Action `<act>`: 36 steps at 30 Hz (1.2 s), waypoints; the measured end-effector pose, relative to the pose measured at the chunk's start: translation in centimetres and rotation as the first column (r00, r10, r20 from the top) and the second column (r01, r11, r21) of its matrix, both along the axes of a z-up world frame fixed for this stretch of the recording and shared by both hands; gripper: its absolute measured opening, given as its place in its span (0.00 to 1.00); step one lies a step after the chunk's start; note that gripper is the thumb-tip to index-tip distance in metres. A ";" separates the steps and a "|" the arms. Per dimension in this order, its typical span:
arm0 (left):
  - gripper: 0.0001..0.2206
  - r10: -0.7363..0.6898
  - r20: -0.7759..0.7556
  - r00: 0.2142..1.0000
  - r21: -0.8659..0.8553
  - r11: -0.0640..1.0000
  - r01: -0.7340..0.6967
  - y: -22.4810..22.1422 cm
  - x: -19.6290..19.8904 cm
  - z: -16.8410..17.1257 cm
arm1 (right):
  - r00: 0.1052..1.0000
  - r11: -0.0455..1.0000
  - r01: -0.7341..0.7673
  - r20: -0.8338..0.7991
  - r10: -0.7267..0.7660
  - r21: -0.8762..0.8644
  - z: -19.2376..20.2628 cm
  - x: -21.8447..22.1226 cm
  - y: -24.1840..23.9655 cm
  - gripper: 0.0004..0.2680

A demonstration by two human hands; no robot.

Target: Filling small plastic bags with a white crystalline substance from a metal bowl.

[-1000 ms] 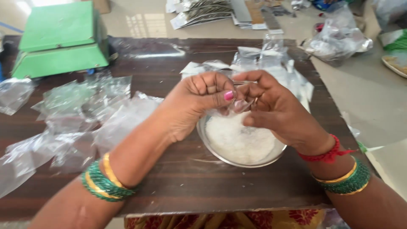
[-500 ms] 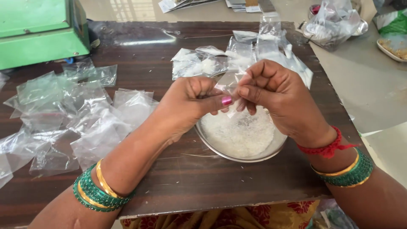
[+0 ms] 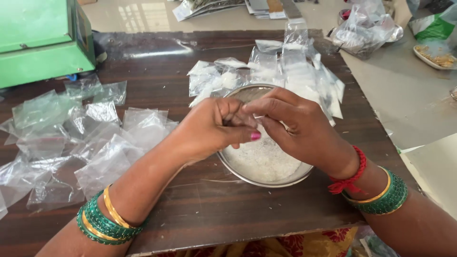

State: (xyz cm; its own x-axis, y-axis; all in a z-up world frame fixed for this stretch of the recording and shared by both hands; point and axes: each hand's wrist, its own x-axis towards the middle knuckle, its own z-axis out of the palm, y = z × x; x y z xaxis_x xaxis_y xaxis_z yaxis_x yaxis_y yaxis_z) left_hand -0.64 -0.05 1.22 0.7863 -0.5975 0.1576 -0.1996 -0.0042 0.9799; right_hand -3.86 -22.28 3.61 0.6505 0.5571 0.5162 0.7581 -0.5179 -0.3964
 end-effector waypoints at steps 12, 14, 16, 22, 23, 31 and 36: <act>0.15 -0.111 -0.309 0.945 -0.072 0.993 0.093 1.6 0.1 1.6 | 0.877 0.948 -0.082 0.429 0.215 -0.309 1.7 0.1 -0.2 0.08; 0.15 -0.103 -0.323 0.941 -0.095 0.993 0.076 1.7 0.3 1.4 | 0.852 0.939 -0.103 0.459 0.254 -0.328 2.1 -0.3 -0.1 0.07; 0.15 -0.086 -0.332 0.939 -0.116 0.992 0.050 1.7 0.4 1.1 | 0.818 0.929 -0.131 0.491 0.299 -0.347 2.5 -0.6 0.0 0.06; 0.16 -0.174 -0.264 0.949 -0.206 0.971 0.120 2.0 0.5 0.4 | 0.800 0.902 -0.200 0.467 0.376 -0.383 2.6 -1.1 0.8 0.05; 0.16 -0.168 -0.276 0.946 -0.205 0.972 0.113 1.9 0.5 0.5 | 0.847 0.901 -0.214 0.389 0.363 -0.376 2.5 -1.1 0.8 0.05; 0.16 -0.021 0.084 0.996 -0.151 0.988 0.034 0.7 -0.3 -0.1 | 0.995 0.962 -0.092 -0.066 0.078 -0.256 2.4 -1.3 0.6 0.09; 0.17 0.171 0.334 0.927 -0.002 0.984 -0.181 0.4 -2.1 1.1 | 0.961 0.940 -0.100 0.213 0.176 -0.326 2.6 -1.8 1.0 0.04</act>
